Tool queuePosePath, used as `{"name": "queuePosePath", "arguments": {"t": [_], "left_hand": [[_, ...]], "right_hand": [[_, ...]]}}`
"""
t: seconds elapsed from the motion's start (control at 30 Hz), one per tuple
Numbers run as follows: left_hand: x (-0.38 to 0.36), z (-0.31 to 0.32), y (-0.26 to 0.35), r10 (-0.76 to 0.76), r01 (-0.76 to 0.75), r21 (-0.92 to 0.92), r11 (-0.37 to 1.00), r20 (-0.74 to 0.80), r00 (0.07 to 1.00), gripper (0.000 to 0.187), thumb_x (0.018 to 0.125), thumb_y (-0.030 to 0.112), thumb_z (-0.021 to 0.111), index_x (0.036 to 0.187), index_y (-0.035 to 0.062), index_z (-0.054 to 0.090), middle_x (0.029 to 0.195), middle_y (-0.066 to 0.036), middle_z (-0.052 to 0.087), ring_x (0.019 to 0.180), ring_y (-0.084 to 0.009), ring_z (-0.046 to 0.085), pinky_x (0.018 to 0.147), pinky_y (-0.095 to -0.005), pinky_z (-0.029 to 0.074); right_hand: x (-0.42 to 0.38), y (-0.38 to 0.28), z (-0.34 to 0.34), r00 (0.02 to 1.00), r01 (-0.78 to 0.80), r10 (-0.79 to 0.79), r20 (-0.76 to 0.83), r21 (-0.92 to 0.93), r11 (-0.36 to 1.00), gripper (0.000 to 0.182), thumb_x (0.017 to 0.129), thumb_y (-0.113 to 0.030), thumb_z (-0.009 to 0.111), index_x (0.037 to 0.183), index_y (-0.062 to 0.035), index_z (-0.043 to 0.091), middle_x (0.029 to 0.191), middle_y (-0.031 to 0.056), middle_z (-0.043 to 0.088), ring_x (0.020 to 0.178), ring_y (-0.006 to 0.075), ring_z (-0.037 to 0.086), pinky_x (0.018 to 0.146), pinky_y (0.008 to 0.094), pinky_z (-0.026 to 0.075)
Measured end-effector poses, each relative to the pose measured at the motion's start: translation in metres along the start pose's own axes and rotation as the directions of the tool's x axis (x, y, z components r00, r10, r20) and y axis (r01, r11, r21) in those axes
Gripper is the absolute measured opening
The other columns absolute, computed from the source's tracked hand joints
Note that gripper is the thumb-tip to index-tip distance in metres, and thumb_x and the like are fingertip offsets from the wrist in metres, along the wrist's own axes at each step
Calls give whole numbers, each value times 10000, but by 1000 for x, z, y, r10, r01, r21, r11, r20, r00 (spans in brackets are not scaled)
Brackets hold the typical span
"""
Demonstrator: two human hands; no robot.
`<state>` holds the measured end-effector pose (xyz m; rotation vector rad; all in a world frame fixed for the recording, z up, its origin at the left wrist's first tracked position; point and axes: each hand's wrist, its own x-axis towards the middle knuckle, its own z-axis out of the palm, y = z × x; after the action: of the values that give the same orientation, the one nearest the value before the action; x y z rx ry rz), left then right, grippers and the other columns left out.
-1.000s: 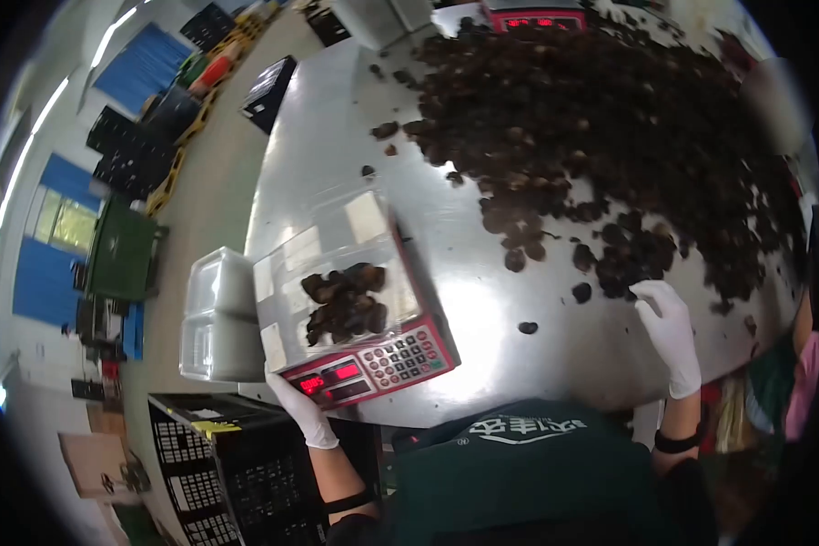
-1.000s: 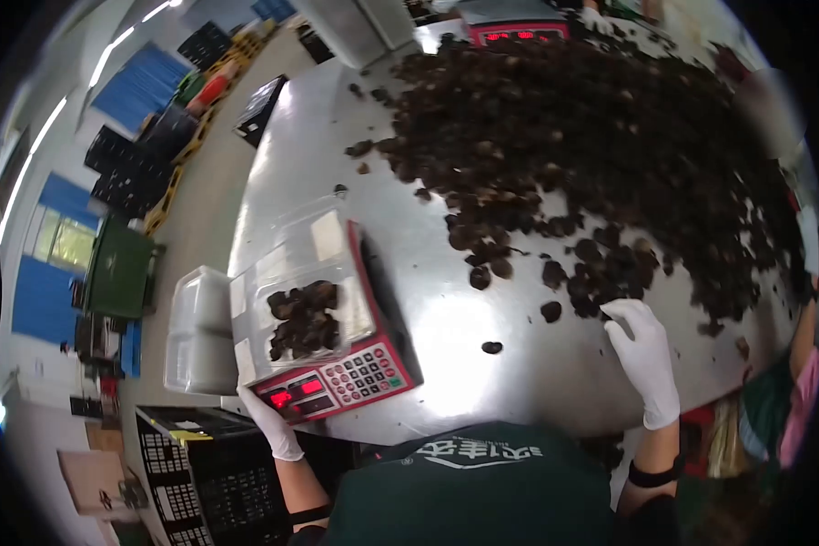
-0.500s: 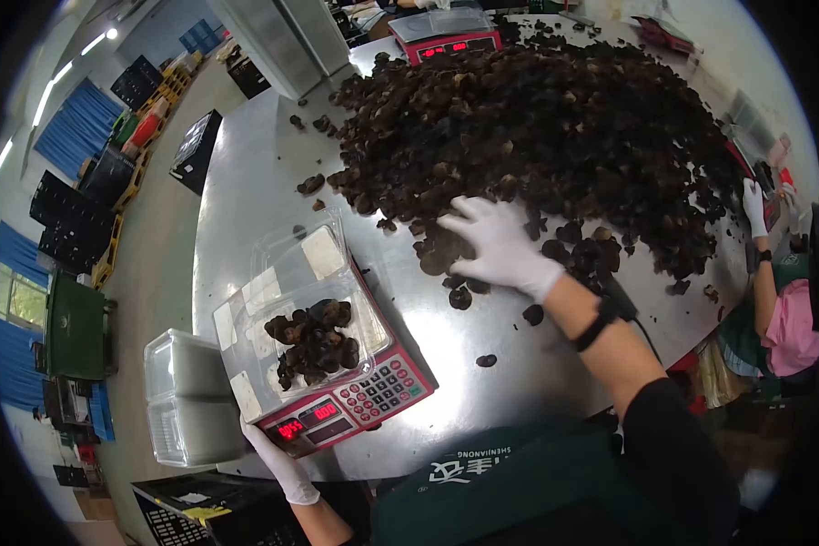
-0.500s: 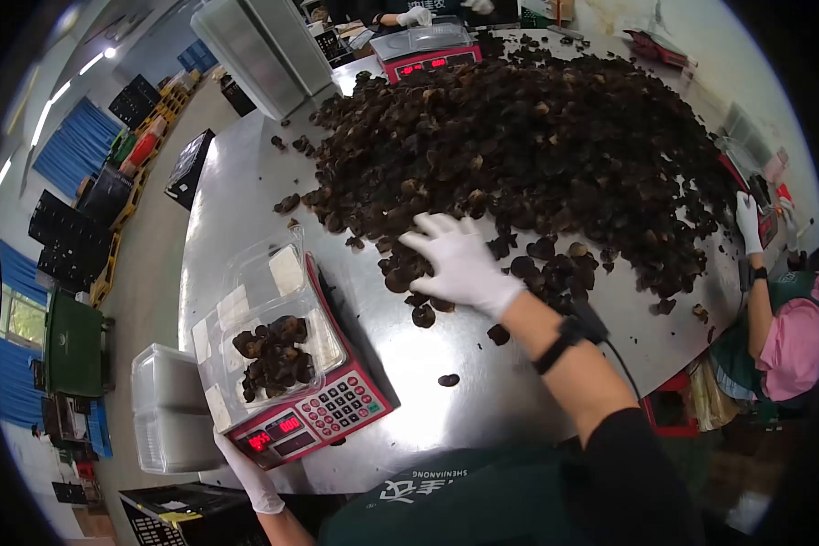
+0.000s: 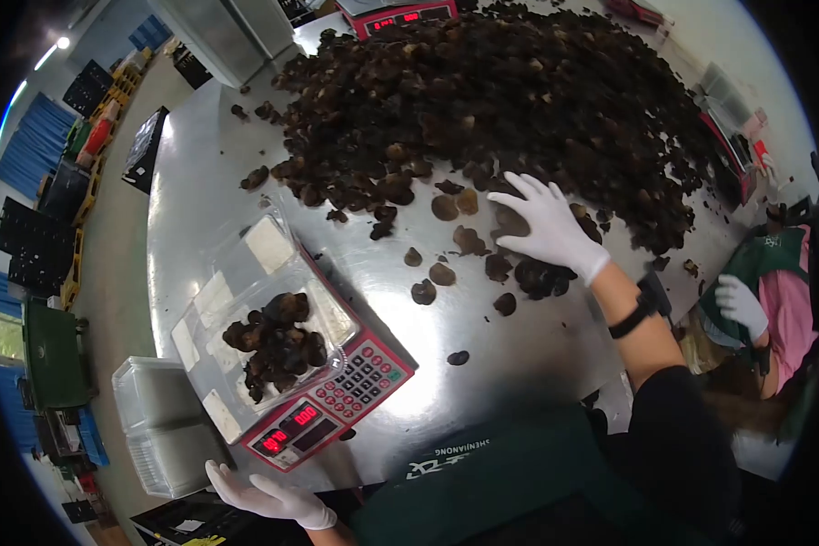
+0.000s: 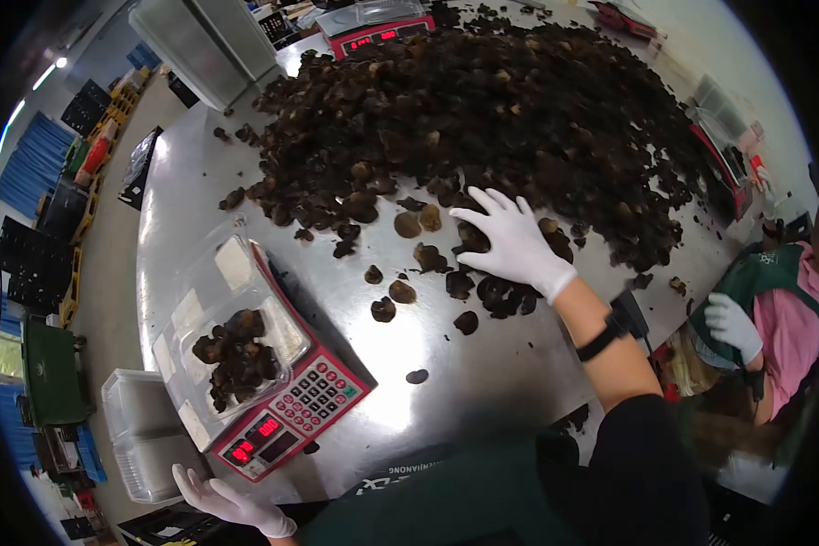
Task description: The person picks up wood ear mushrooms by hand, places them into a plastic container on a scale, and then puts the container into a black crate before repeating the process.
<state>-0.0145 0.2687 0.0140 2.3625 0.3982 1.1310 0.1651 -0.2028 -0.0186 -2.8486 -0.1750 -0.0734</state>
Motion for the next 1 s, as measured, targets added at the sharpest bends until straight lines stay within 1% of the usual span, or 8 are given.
{"name": "queuePosePath", "arguments": {"t": [0.17, 0.2, 0.3, 0.47, 0.63, 0.67, 0.87, 1.0], "left_hand": [[-33, 47, 67, 568, -579, -249, 776, -123, 814, 273, 926, 101, 536, 1169, -14, 588, 1153, -236, 632, 1025, -375, 618, 915, -491, 500], [-55, 61, 76, 568, -553, -345, 758, -67, 820, 235, 839, -20, 576, 1067, -1, 630, 1118, -216, 660, 983, -366, 642, 886, -467, 519], [-56, 90, 124, 710, -258, -699, 667, 491, 505, 368, 766, -70, 620, 1131, -29, 647, 1107, -216, 656, 1038, -377, 656, 858, -425, 535], [-91, 119, 140, 717, -232, -680, 695, 630, 298, 444, 812, -5, 633, 1254, -1, 586, 1257, -200, 576, 1197, -400, 560, 992, -473, 453], [-106, 132, 128, 676, -233, -636, 736, 673, 300, 474, 821, 22, 635, 1290, 81, 607, 1281, -139, 577, 1218, -354, 547, 998, -443, 439], [-108, 133, 125, 681, -255, -631, 732, 668, 300, 467, 820, 23, 636, 1282, 84, 610, 1275, -132, 580, 1218, -347, 549, 991, -442, 440], [-110, 136, 123, 692, -282, -632, 722, 661, 292, 435, 812, 13, 625, 1246, 35, 602, 1250, -151, 591, 1209, -351, 554, 982, -464, 456], [-111, 139, 118, 692, -265, -639, 722, 654, 306, 412, 803, 13, 641, 1211, 74, 637, 1237, -122, 603, 1189, -332, 575, 961, -441, 458]], "right_hand": [[-66, 10, -3, 981, -158, 169, -91, 120, 980, 781, 722, -366, 814, 1429, -204, 525, 1548, 197, 365, 1434, 393, 331, 1166, 577, 275], [-73, 9, 3, 977, -169, 188, -101, 173, 970, 801, 713, -370, 820, 1435, -202, 517, 1546, 205, 361, 1430, 396, 335, 1162, 576, 284], [-75, -8, 7, 979, -51, 94, -180, 228, 972, 842, 679, -376, 834, 1437, -205, 511, 1534, 225, 365, 1417, 416, 345, 1144, 569, 309], [-19, -10, 24, 962, 53, -11, -272, 150, 987, 781, 676, -406, 814, 1387, -205, 560, 1514, 194, 411, 1413, 388, 357, 1123, 593, 310], [19, -15, 1, 995, 26, -38, 97, 129, 991, 305, 726, -392, 786, 732, -93, 728, 959, 40, 716, 1222, 270, 560, 1124, 599, 300], [25, -17, 3, 980, 107, -94, -177, 65, 992, 355, 739, -387, 774, 557, -98, 678, 755, 35, 688, 1052, 259, 617, 1056, 520, 390], [78, -44, 46, 969, 164, -185, -166, -132, 978, 319, 738, -323, 743, 974, -111, 705, 911, 96, 638, 873, 276, 610, 760, 407, 459], [84, -58, 82, 926, 332, -345, -154, -104, 937, 152, 735, -150, 727, 836, -59, 659, 869, 113, 604, 838, 296, 636, 713, 411, 520]]}}
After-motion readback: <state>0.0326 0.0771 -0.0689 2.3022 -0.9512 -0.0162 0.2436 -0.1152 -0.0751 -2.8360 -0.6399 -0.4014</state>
